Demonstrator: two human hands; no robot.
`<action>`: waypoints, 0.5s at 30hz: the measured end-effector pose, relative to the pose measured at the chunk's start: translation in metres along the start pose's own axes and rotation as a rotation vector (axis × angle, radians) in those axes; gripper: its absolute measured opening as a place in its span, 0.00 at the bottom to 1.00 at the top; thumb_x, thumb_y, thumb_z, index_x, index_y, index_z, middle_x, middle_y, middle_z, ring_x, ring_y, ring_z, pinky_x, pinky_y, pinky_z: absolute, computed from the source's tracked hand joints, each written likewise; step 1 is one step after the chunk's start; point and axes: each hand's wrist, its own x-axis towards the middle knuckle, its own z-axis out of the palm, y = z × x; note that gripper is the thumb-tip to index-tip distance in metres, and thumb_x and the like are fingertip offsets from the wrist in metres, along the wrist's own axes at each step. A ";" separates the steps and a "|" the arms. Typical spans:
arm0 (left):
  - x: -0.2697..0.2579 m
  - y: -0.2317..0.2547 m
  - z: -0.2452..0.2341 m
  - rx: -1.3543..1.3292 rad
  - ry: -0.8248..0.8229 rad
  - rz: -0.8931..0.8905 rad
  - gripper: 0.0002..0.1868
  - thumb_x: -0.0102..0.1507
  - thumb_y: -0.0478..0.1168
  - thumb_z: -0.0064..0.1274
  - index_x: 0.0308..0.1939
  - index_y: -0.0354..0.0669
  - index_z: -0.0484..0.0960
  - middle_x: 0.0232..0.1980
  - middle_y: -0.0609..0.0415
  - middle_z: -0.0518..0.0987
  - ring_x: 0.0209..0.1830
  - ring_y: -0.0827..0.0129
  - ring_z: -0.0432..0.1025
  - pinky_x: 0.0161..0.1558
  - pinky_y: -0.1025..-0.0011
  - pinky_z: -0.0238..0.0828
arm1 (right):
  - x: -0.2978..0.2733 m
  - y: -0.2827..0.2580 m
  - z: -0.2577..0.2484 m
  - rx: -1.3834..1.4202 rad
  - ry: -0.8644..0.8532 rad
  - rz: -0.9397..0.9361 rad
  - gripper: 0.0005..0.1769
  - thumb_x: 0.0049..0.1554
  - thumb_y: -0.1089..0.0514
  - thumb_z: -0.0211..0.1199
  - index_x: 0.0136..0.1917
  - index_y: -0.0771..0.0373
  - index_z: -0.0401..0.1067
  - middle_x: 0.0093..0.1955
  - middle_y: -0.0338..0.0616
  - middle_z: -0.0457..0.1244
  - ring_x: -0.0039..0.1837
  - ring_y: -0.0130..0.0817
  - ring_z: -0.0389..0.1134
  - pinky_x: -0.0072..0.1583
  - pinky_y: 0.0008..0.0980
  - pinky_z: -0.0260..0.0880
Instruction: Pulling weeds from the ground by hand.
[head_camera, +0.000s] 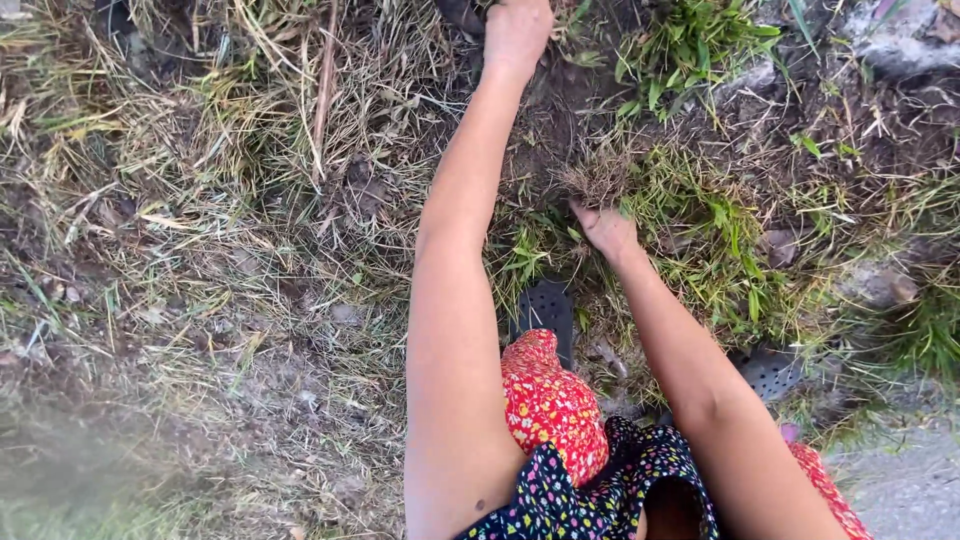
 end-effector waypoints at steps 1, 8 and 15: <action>0.000 -0.001 0.003 -0.007 -0.019 -0.032 0.03 0.58 0.35 0.53 0.31 0.46 0.82 0.29 0.54 0.82 0.27 0.63 0.80 0.26 0.63 0.78 | -0.001 -0.001 0.003 0.015 0.014 0.013 0.29 0.66 0.52 0.39 0.76 0.26 0.60 0.60 0.57 0.69 0.56 0.53 0.73 0.63 0.51 0.71; 0.005 -0.008 -0.039 -0.515 -0.124 -0.409 0.08 0.59 0.40 0.52 0.35 0.43 0.84 0.34 0.42 0.85 0.34 0.50 0.81 0.38 0.54 0.79 | -0.006 -0.021 -0.044 0.054 -0.192 0.169 0.25 0.71 0.42 0.37 0.78 0.23 0.59 0.66 0.56 0.66 0.65 0.53 0.70 0.70 0.51 0.65; -0.026 0.005 -0.081 -0.748 -0.135 -0.599 0.11 0.59 0.39 0.53 0.42 0.39 0.83 0.36 0.41 0.85 0.36 0.48 0.81 0.41 0.53 0.79 | 0.001 -0.013 -0.028 0.383 0.311 0.022 0.34 0.63 0.31 0.45 0.75 0.46 0.64 0.76 0.50 0.60 0.78 0.47 0.57 0.77 0.43 0.53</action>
